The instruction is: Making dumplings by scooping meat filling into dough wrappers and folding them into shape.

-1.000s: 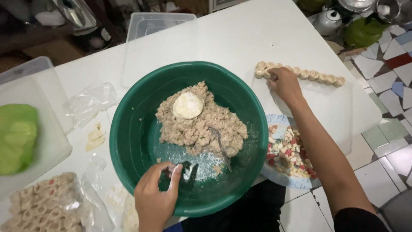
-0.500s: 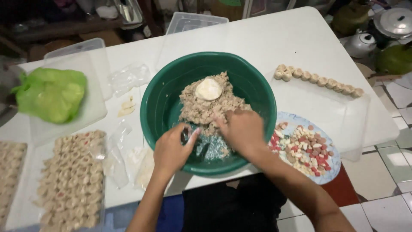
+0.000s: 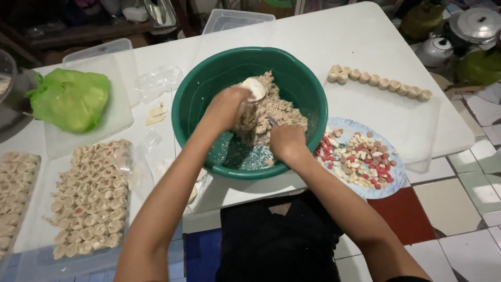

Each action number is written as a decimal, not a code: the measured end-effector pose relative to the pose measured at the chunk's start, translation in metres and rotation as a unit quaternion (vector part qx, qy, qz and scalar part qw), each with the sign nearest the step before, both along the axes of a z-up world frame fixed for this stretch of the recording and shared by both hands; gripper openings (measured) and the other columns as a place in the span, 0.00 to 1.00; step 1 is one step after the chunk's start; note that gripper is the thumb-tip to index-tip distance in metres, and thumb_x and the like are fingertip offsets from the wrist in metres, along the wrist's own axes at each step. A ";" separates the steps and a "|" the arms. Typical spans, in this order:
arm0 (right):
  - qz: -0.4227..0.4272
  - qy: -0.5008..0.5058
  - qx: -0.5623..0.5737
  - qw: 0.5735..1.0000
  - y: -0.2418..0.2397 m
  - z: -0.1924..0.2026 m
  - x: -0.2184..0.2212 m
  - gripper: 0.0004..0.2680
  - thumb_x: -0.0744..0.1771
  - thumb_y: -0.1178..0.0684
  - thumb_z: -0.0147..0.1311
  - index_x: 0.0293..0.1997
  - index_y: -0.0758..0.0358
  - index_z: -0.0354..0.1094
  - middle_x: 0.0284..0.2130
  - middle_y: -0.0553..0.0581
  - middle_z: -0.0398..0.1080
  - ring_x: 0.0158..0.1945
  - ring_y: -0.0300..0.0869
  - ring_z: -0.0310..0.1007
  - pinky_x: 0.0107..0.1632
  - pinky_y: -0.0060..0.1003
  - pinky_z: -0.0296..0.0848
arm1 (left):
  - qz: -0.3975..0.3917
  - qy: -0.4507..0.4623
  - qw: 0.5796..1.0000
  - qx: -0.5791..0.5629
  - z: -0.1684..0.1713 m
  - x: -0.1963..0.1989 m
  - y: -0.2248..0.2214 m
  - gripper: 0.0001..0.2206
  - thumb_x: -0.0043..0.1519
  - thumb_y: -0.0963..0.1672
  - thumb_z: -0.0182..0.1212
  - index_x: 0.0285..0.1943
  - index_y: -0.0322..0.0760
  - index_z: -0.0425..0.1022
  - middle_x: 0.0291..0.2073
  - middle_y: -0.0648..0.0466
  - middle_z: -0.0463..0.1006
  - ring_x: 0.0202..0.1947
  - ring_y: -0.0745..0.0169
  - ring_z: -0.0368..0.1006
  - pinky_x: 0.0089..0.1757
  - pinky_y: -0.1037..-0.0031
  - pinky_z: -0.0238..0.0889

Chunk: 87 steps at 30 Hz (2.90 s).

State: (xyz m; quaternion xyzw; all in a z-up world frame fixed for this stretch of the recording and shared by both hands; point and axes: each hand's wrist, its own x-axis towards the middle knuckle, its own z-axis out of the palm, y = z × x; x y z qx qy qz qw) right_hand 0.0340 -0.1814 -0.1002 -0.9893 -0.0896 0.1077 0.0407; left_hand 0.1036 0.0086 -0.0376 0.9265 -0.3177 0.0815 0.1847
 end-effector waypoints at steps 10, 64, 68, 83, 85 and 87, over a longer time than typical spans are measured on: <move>-0.030 0.031 0.037 0.998 0.006 0.039 -0.013 0.08 0.64 0.56 0.50 0.27 0.62 0.76 0.20 0.62 0.75 0.30 0.51 0.80 0.30 0.44 0.74 | -0.007 -0.013 0.997 0.074 -0.025 0.070 -0.010 0.06 0.53 0.34 0.67 0.34 0.35 0.81 0.32 0.51 0.82 0.39 0.46 0.80 0.42 0.63 0.76; 0.040 0.350 0.029 0.936 0.120 0.066 0.018 0.05 0.63 0.54 0.45 0.32 0.54 0.70 0.29 0.60 0.73 0.34 0.52 0.72 0.38 0.47 0.68 | 0.162 0.174 0.813 -0.531 0.027 0.027 0.077 0.27 0.67 0.55 0.38 0.60 0.33 0.72 0.21 0.66 0.50 0.28 0.76 0.58 0.49 0.78 0.60; 0.037 0.380 0.083 0.920 0.110 0.110 0.021 0.10 0.73 0.52 0.33 0.44 0.57 0.65 0.26 0.52 0.64 0.24 0.37 0.59 0.28 0.31 0.64 | 0.169 0.182 0.816 -0.523 0.027 0.026 0.079 0.25 0.67 0.55 0.37 0.58 0.36 0.71 0.21 0.65 0.47 0.26 0.77 0.54 0.36 0.78 0.67; 0.014 0.493 0.300 0.817 0.062 0.099 0.033 0.11 0.72 0.47 0.39 0.49 0.57 0.70 0.10 0.44 0.53 0.10 0.34 0.51 0.15 0.29 0.56 | 0.176 0.147 0.812 -0.537 0.040 0.016 0.075 0.17 0.66 0.54 0.42 0.28 0.43 0.58 0.28 0.58 0.61 0.35 0.68 0.61 0.56 0.71 0.60; 0.015 0.512 0.402 0.759 0.031 0.101 0.026 0.11 0.72 0.44 0.41 0.39 0.56 0.68 0.08 0.42 0.52 0.08 0.32 0.48 0.13 0.27 0.52 | 0.198 0.167 0.800 -0.540 0.042 0.000 0.066 0.20 0.64 0.56 0.42 0.32 0.40 0.68 0.36 0.51 0.78 0.47 0.61 0.74 0.60 0.68 0.58; -0.084 0.435 0.550 0.708 0.000 0.099 0.011 0.15 0.69 0.52 0.45 0.54 0.74 0.70 0.05 0.52 0.51 0.03 0.36 0.53 0.09 0.28 0.51 | 0.193 0.246 0.680 -0.664 0.041 -0.024 0.051 0.23 0.68 0.50 0.53 0.62 0.27 0.72 0.57 0.47 0.74 0.58 0.58 0.68 0.57 0.67 0.65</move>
